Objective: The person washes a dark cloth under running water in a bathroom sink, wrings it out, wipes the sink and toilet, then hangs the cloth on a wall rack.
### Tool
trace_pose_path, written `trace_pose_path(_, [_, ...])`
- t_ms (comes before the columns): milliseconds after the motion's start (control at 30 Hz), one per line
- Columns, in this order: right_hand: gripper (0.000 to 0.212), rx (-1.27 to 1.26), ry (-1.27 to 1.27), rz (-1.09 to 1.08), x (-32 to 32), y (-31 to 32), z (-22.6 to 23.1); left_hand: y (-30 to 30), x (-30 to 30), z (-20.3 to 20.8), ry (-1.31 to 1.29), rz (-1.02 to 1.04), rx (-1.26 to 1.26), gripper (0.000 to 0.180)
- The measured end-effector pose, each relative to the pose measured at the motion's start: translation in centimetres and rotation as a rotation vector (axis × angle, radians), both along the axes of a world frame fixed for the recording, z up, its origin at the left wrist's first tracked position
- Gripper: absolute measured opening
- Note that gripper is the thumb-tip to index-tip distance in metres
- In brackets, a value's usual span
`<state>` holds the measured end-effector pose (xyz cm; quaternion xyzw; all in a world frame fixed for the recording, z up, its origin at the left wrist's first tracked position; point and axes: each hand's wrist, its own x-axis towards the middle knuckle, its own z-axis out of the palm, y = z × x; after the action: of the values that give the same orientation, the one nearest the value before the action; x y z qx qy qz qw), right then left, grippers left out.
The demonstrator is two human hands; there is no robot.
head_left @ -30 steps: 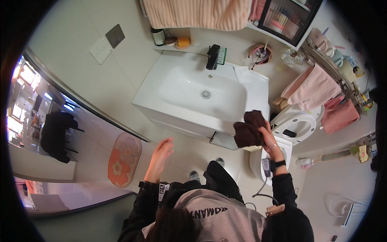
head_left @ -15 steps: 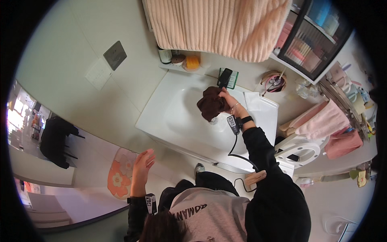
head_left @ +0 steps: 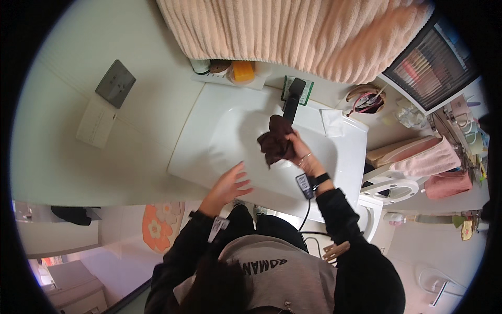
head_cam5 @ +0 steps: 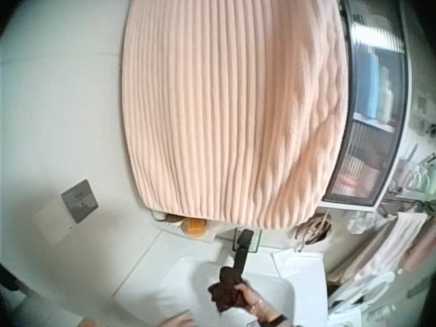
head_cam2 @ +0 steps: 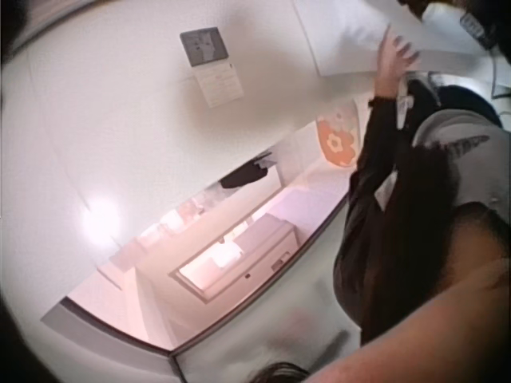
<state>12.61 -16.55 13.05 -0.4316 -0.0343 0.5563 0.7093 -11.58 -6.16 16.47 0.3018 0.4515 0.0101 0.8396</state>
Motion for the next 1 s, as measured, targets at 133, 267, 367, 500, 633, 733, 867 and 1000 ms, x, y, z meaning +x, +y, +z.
trace_pose_path(133, [0.049,-0.050,0.123,-0.150,-4.7,-0.1,-2.4,0.8,7.3,-2.0,-0.067,-0.264,-0.367,0.067])
trace_pose_path(267, [0.043,-0.123,0.198,-0.051,-5.6,0.0,-2.4,1.6,9.7,-5.2,-0.227,-0.332,-0.487,0.056])
trace_pose_path(367, [0.040,-0.195,0.182,0.141,-3.9,-0.2,-2.6,2.3,9.9,-7.5,-0.099,-0.270,-0.446,0.041])
trace_pose_path(500, [0.042,-0.403,-0.113,0.001,-2.0,0.1,-4.4,4.8,9.7,-8.6,0.007,-0.130,-0.330,0.035])
trace_pose_path(633, [0.038,-0.292,0.140,-0.349,-0.7,1.2,-7.6,7.5,9.7,-7.6,0.028,-0.063,-0.268,0.034])
trace_pose_path(733, [0.035,-0.100,0.343,-0.538,0.3,2.9,-10.1,8.5,8.4,-6.4,-0.049,-0.151,-0.030,0.027])
trace_pose_path(867, [0.036,-0.067,0.502,-0.632,0.9,4.1,-11.9,9.5,7.6,-5.4,-0.026,0.034,-0.165,0.029])
trace_pose_path(1000, [0.043,-0.136,0.397,-0.584,1.0,4.3,-11.9,10.7,6.1,-4.0,-0.080,0.048,-0.164,0.026])
